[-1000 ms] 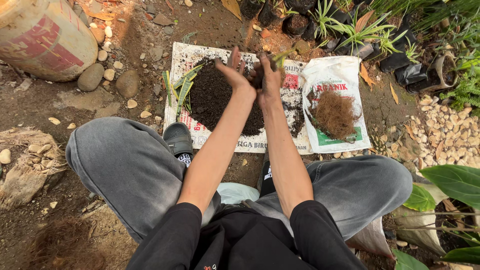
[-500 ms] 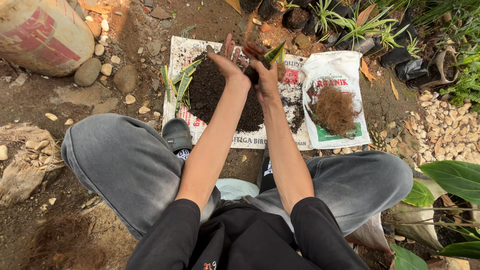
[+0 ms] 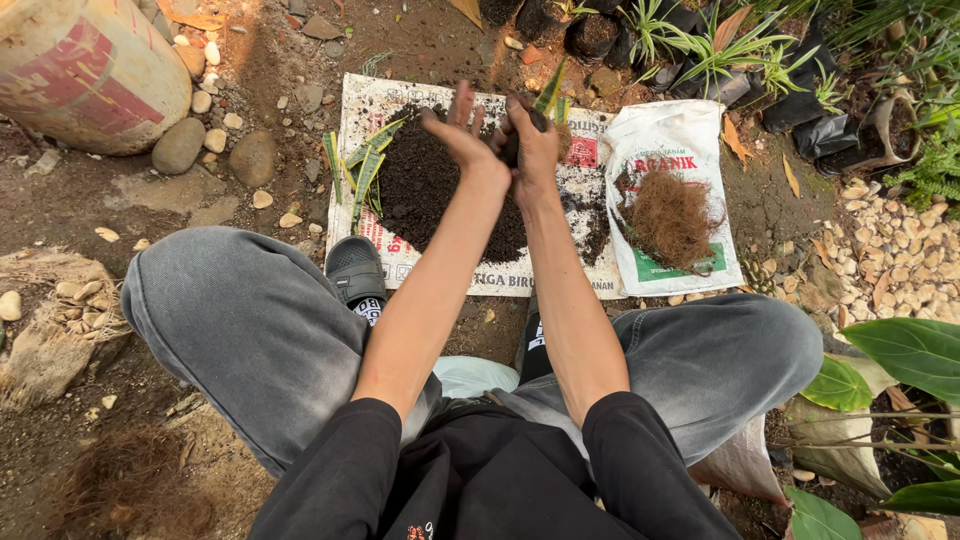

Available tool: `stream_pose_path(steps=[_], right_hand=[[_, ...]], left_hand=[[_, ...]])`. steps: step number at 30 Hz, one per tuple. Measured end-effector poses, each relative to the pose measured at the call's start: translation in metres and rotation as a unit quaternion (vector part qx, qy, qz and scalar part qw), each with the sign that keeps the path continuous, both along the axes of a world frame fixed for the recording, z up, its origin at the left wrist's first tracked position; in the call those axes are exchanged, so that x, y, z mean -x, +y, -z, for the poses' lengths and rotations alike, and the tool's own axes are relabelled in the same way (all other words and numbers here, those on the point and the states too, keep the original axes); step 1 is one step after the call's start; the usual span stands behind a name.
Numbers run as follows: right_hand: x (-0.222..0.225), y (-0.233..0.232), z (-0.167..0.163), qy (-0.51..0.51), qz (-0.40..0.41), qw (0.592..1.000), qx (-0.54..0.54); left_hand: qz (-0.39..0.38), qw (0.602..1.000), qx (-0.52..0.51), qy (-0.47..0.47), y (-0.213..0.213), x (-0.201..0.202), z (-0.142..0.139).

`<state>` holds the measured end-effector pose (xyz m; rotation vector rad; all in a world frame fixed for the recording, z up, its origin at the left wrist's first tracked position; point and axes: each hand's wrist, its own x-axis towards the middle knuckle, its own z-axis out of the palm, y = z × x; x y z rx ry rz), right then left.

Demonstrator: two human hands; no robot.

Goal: The person sits on the ground with a pile of potting soil on a mat and pots snake plant cuttings by hand. They press soil around each plant's roots, shape soil balls with both hands, and set finished plants aside among nearby potted plants.

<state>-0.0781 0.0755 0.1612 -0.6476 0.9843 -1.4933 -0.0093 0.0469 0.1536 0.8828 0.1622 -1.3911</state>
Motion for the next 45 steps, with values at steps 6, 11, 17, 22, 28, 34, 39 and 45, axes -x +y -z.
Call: stream_pose_path(steps=[6,11,17,22,28,34,39,45], right_hand=[[-0.007,0.007,-0.015,0.019,-0.081,0.996,0.019],[-0.018,0.004,-0.006,0.059,-0.057,0.996,0.046],[-0.004,-0.008,0.012,0.001,-0.005,1.000,-0.022],[0.017,-0.018,0.040,0.039,-0.016,0.999,-0.033],[0.026,-0.032,0.086,0.003,-0.062,0.993,-0.098],[0.034,-0.047,0.118,0.110,-0.143,0.979,-0.099],[0.050,-0.057,0.137,0.231,-0.117,0.959,-0.113],[0.049,-0.028,0.199,0.591,-0.126,0.787,-0.124]], left_hand=[[-0.008,1.000,0.004,0.008,-0.020,-0.030,0.002],[-0.034,0.998,0.058,-0.009,-0.027,-0.022,0.016],[0.108,0.984,0.023,-0.139,-0.029,-0.029,0.027],[0.289,0.922,0.076,-0.245,-0.023,-0.032,0.041],[0.372,0.882,0.053,-0.285,-0.024,-0.029,0.084],[0.374,0.845,0.068,-0.375,-0.034,-0.041,0.128],[0.360,0.913,0.023,-0.191,-0.040,-0.068,0.151],[0.341,0.922,-0.001,-0.184,-0.053,-0.088,0.176]])
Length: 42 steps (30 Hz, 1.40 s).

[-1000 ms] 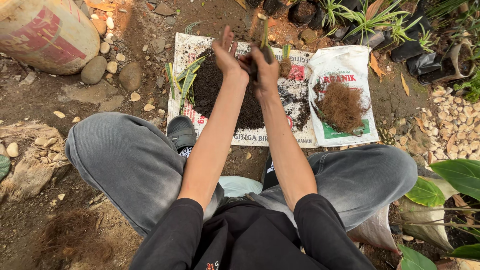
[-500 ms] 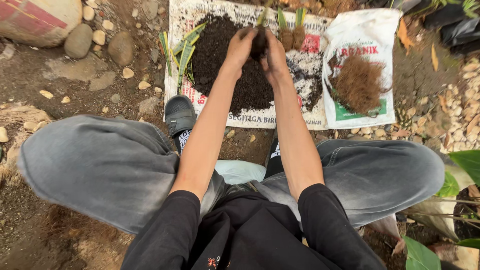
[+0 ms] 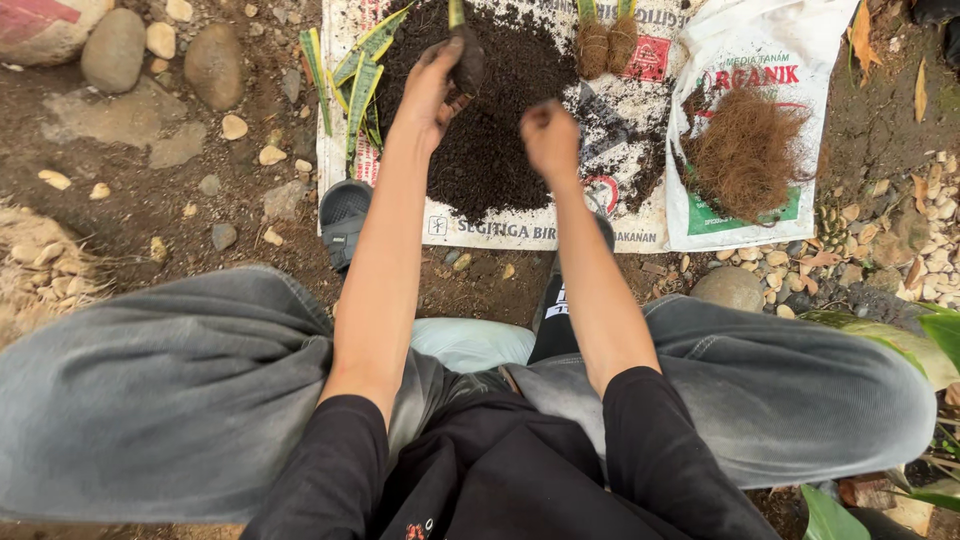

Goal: The person sits on the ground with a pile of potting soil on a mat and pots snake plant cuttings by hand. They press soil around each plant's roots, shape soil balls with both hands, and set finished plants aside among nearby potted plants.

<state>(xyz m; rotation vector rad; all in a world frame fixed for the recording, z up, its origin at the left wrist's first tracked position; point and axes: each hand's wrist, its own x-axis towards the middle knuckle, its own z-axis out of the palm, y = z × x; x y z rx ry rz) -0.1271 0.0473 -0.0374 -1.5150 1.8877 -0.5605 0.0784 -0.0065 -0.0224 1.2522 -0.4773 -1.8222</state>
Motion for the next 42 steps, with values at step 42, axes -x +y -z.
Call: stream_pose_path(steps=[42], right_hand=[[-0.009,-0.019,-0.091,-0.108,0.027,0.993,0.047]], left_hand=[[0.005,0.993,-0.025,0.118,0.010,0.059,-0.020]])
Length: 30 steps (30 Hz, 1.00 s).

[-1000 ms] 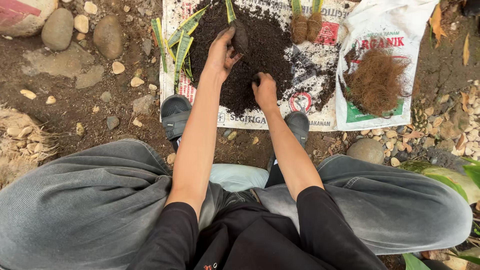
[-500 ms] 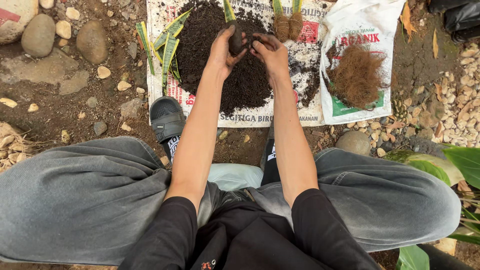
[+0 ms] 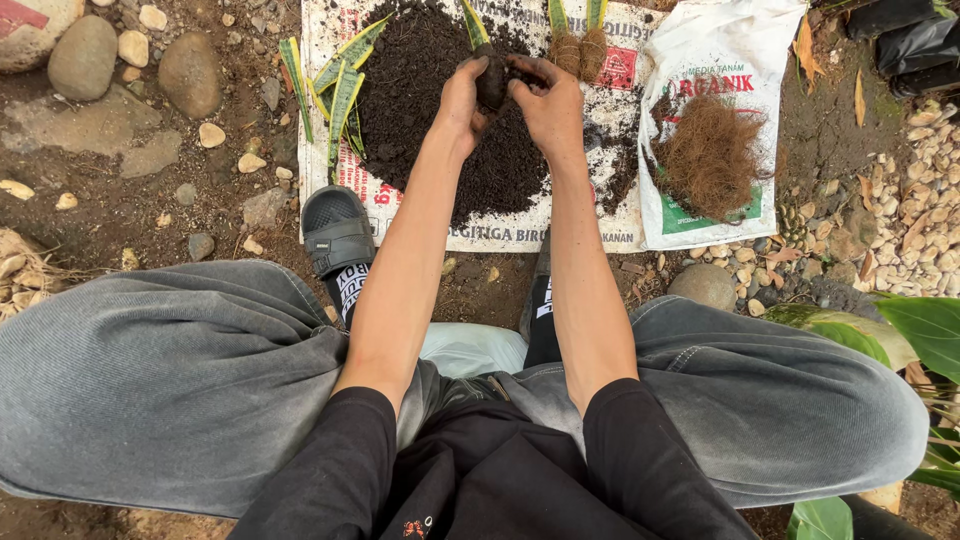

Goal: The person sits on the ground with a pile of potting soil on a mat and pots snake plant cuttings by hand. They press soil around each plant's roots, shape soil balls with both hands, and set finished plants aside among nearby potted plants.

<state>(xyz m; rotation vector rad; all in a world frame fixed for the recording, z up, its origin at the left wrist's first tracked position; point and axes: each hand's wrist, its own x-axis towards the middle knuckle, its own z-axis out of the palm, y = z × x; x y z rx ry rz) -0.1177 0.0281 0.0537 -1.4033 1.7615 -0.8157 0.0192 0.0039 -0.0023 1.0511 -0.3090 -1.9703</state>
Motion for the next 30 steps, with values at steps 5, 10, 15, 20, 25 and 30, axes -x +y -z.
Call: stream_pose_path(steps=[5,10,15,20,25,30], right_hand=[[0.002,0.000,0.004,-0.059,-0.021,0.998,-0.025],[0.004,-0.005,0.008,-0.164,-0.056,0.984,-0.030],[-0.002,-0.006,0.005,-0.239,-0.066,0.968,-0.031],[-0.008,-0.006,-0.003,-0.283,-0.056,0.955,-0.063],[0.000,-0.010,-0.005,-0.253,-0.017,0.967,-0.005],[0.009,-0.011,0.002,-0.283,0.043,0.958,0.000]], left_hand=[[-0.015,1.000,0.005,0.018,0.000,-0.002,-0.005],[-0.017,0.999,0.011,0.030,-0.001,-0.004,-0.005],[-0.031,0.997,0.020,0.071,-0.001,-0.003,-0.005],[-0.023,0.998,0.025,0.053,0.001,-0.005,-0.005],[-0.051,0.998,0.022,-0.032,0.002,-0.009,-0.010],[-0.054,0.992,0.043,-0.103,0.002,-0.015,-0.009]])
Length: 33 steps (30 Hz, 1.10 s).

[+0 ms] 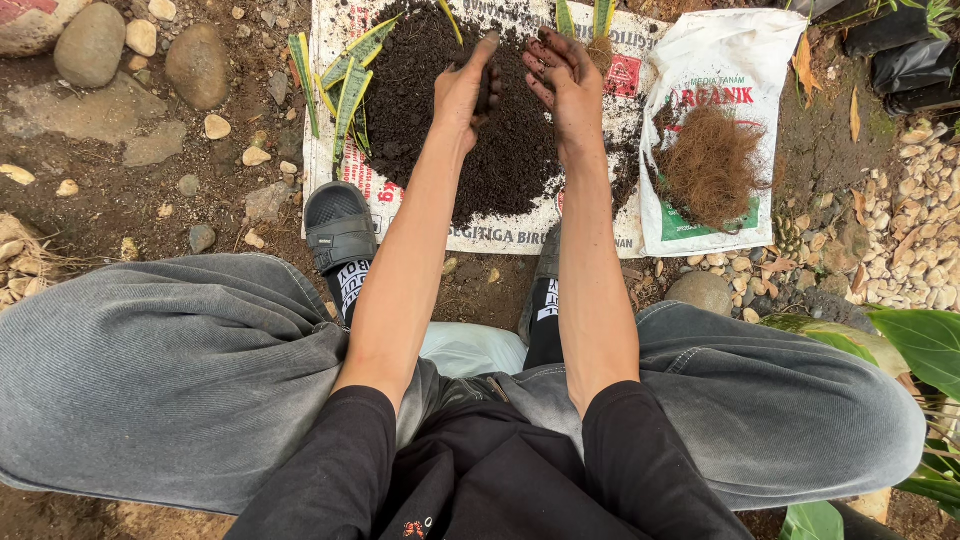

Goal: The person sits on the ground with a pile of potting soil on a mat and pots snake plant cuttings by hand. They press soil around each plant's roots, shape soil balls with both hands, and set finished plants aside among nearby potted plants.

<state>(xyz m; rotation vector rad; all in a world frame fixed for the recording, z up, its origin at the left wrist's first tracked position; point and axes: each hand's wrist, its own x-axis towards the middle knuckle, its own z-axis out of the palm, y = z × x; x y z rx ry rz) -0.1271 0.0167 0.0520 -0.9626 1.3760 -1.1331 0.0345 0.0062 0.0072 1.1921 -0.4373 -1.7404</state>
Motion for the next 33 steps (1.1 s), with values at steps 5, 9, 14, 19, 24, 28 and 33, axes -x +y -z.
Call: stream_pose_path(steps=[5,9,14,19,24,28,33], right_hand=[[-0.001,0.000,0.008,-0.059,0.020,0.998,-0.015],[-0.006,-0.002,0.016,-0.055,0.035,0.998,-0.013],[-0.009,0.001,0.027,-0.050,0.075,0.995,-0.050],[-0.011,0.004,0.030,-0.089,0.101,0.990,-0.033],[-0.012,0.012,0.018,-0.211,0.088,0.974,-0.007],[-0.019,0.015,0.018,-0.257,0.027,0.964,0.062],[-0.020,0.002,0.022,-0.420,0.136,0.896,0.053]], left_hand=[[0.001,1.000,0.013,-0.015,-0.004,0.003,0.000],[0.013,0.997,0.061,-0.043,-0.003,0.005,-0.003],[0.095,0.994,0.048,0.013,0.001,0.019,-0.010],[0.142,0.978,0.095,-0.117,0.014,0.070,-0.014],[0.138,0.905,0.177,-0.360,0.026,0.097,-0.010],[-0.032,0.895,0.262,-0.359,0.030,0.098,-0.014],[-0.161,0.955,0.228,-0.097,0.032,0.088,-0.021]])
